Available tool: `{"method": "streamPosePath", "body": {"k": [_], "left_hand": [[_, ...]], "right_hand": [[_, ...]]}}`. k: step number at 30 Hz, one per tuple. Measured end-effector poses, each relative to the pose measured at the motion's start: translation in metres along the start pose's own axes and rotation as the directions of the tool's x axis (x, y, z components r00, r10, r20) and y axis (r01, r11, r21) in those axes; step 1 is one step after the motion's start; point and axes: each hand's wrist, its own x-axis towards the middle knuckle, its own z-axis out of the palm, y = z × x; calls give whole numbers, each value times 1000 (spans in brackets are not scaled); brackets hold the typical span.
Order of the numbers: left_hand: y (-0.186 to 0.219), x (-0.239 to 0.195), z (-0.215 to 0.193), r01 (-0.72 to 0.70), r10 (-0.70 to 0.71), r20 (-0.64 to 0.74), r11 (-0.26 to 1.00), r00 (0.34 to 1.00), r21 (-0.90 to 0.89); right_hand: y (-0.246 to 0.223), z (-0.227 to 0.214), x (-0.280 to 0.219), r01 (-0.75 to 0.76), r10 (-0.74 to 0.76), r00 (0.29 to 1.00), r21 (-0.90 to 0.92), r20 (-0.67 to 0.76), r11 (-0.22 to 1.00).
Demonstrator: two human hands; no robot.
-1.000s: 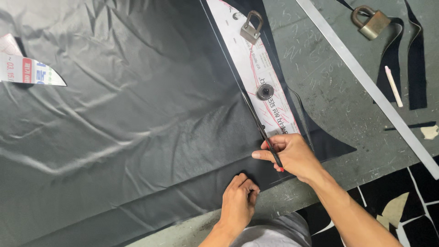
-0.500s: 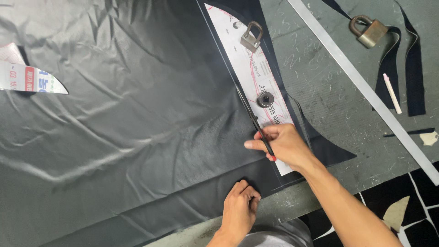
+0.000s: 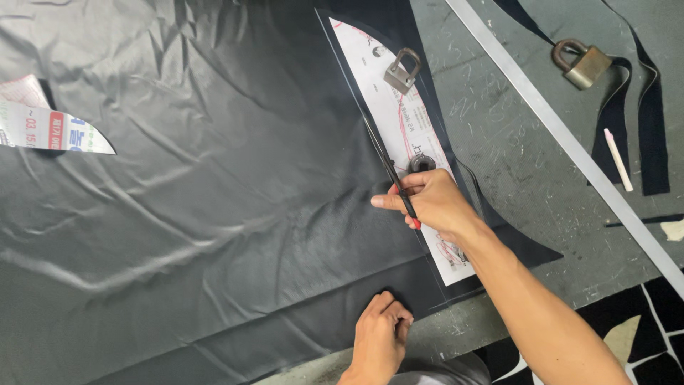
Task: The person cuts shapes from black fabric with shears using paper and cardboard templates on a workbench, using metal locks as weights and marking the material with chalk.
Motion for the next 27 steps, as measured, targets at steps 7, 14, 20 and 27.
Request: {"method": "streamPosePath", "body": {"k": [7,14,20,27], "left_hand": [[-6,-2,5,13,-13,14,1000,1000,-9],[-13,-2,11,-3,3,22,1000,1000,8],[-18,-3,15,21,-21,5,1000,1000,9],[-18,-3,18,61,-61,-12,998,998,-24]], "right_hand": [[-12,1,13,8,-8,1000,17,5,1000],[-25,2,27,72,-72,997,-6,12,997],[-38,5,42,38,-39,999,-35,-18,999],[-52,7,55,86,-86,996,-47,-4,995]]}}
